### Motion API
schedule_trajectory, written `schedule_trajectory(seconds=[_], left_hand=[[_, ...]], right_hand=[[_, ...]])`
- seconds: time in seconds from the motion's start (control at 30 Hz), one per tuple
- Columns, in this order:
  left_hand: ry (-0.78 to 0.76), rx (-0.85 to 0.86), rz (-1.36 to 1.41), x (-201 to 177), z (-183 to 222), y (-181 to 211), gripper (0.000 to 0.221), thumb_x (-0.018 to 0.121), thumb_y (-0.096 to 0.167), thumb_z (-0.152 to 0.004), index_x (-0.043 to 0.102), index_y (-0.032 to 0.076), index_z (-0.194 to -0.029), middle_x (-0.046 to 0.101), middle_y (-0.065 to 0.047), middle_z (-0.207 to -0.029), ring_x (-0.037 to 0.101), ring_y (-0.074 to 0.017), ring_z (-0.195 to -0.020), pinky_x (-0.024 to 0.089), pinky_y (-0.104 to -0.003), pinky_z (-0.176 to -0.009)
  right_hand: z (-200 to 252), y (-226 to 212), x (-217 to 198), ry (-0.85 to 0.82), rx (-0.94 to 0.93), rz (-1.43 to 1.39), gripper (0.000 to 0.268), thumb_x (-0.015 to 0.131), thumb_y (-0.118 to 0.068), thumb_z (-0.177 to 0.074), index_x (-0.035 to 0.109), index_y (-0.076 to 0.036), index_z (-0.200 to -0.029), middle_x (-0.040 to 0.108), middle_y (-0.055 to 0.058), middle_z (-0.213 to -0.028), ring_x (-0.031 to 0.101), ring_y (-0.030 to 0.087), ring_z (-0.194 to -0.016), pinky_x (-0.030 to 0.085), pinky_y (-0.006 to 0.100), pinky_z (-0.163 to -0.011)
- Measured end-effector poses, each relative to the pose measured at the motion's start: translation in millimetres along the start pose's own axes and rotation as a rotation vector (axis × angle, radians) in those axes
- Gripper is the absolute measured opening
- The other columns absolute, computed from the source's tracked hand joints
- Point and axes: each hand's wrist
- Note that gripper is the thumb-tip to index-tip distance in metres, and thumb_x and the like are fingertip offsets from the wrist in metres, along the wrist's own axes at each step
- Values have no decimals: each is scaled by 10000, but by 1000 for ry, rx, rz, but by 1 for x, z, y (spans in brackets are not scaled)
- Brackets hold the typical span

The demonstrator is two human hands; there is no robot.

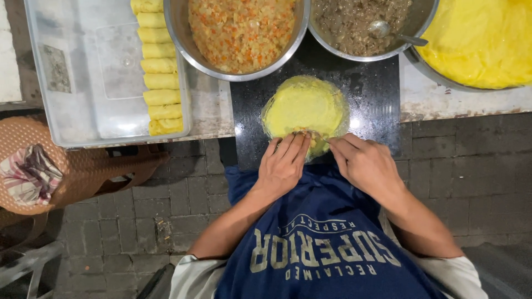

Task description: Assembling spring rolls by placing filling on wrappers and rolling them up.

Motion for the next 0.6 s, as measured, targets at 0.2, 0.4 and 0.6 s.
schedule_trajectory(seconds=[0.2, 0.4, 0.6], left_hand=[[57, -60, 10, 4, 3, -3, 207, 541, 102, -996, 672, 55, -1148, 601, -106, -1043, 597, -252, -1008, 469, -358, -872], [153, -93, 159, 9, 7, -12, 138, 674, 159, -941, 682, 96, -1064, 608, -66, -953, 625, -245, -893, 497, -355, -811], [209, -79, 184, -11, 2, -22, 68, 688, 148, -923, 695, 98, -970, 626, -58, -917, 643, -257, -896, 507, -340, -729]], right_hand=[[-11, 2, -10, 90, 38, 84, 138, 658, -264, -944, 693, -231, -815, 625, -68, -730, 653, 212, -622, 552, 324, -590], [-54, 10, -42, 4, 55, -511, 64, 693, -119, -903, 738, -90, -938, 655, 78, -697, 645, 314, -627, 516, 397, -565], [-89, 10, -61, -72, 50, -686, 206, 611, -22, -922, 720, 19, -1092, 676, 145, -711, 643, 243, -597, 514, 400, -611]])
Point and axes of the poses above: each hand's wrist, its own z-axis away from the middle knuckle, its own x-axis out of the palm, y = z × x
